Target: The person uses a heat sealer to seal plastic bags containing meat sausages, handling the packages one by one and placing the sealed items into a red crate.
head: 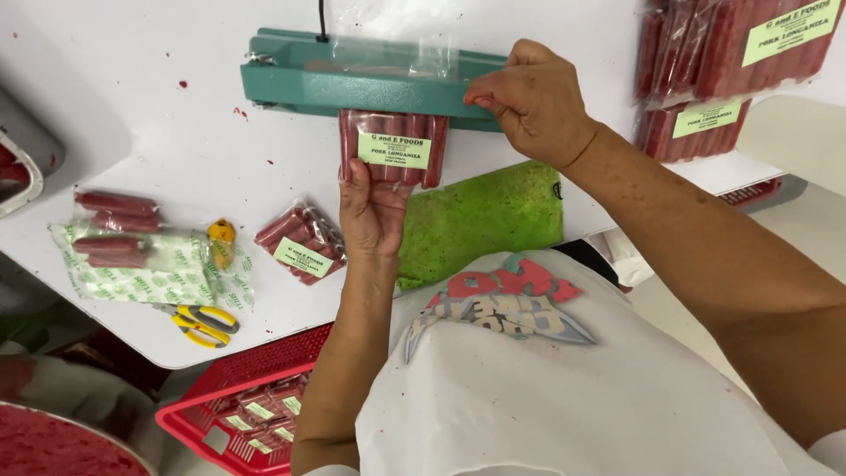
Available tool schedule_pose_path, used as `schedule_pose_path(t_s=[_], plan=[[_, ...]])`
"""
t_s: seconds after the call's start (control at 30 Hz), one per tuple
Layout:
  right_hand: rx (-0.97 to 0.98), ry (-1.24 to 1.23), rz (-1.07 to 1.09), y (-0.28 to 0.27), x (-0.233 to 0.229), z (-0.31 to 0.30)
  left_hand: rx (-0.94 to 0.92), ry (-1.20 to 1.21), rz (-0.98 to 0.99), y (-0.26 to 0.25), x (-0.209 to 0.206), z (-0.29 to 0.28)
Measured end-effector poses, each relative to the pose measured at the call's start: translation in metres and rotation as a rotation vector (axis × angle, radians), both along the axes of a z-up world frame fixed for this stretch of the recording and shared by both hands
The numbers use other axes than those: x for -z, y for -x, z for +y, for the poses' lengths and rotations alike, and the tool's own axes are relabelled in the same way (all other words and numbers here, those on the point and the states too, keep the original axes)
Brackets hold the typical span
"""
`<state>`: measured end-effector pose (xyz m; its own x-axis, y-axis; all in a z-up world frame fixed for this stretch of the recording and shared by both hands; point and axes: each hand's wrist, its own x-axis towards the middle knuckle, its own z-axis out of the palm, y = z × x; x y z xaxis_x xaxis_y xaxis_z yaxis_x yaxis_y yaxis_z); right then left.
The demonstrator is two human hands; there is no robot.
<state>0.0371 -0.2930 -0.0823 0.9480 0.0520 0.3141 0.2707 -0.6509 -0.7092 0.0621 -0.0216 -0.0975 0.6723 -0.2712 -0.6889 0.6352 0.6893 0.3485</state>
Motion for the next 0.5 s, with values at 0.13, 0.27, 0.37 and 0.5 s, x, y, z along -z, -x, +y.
schedule_pose_path(t_s=[0.13,0.27,0.37,0.5], plan=[[0.013,0.007,0.028,0.0041,0.0079,-0.0006,0.021,0.001,0.014,-0.0015,-0.0017,-0.0002],[0.011,0.012,-0.018,0.0032,0.0092,-0.0018,0.035,0.002,0.027,0.0001,0.0019,0.0024],[0.006,0.016,-0.022,0.0016,0.0081,-0.0013,0.041,-0.001,0.036,-0.0006,0.0014,0.0023],[-0.007,0.002,-0.036,0.0019,0.01,-0.002,0.034,0.051,-0.017,-0.0006,0.0034,0.0019]])
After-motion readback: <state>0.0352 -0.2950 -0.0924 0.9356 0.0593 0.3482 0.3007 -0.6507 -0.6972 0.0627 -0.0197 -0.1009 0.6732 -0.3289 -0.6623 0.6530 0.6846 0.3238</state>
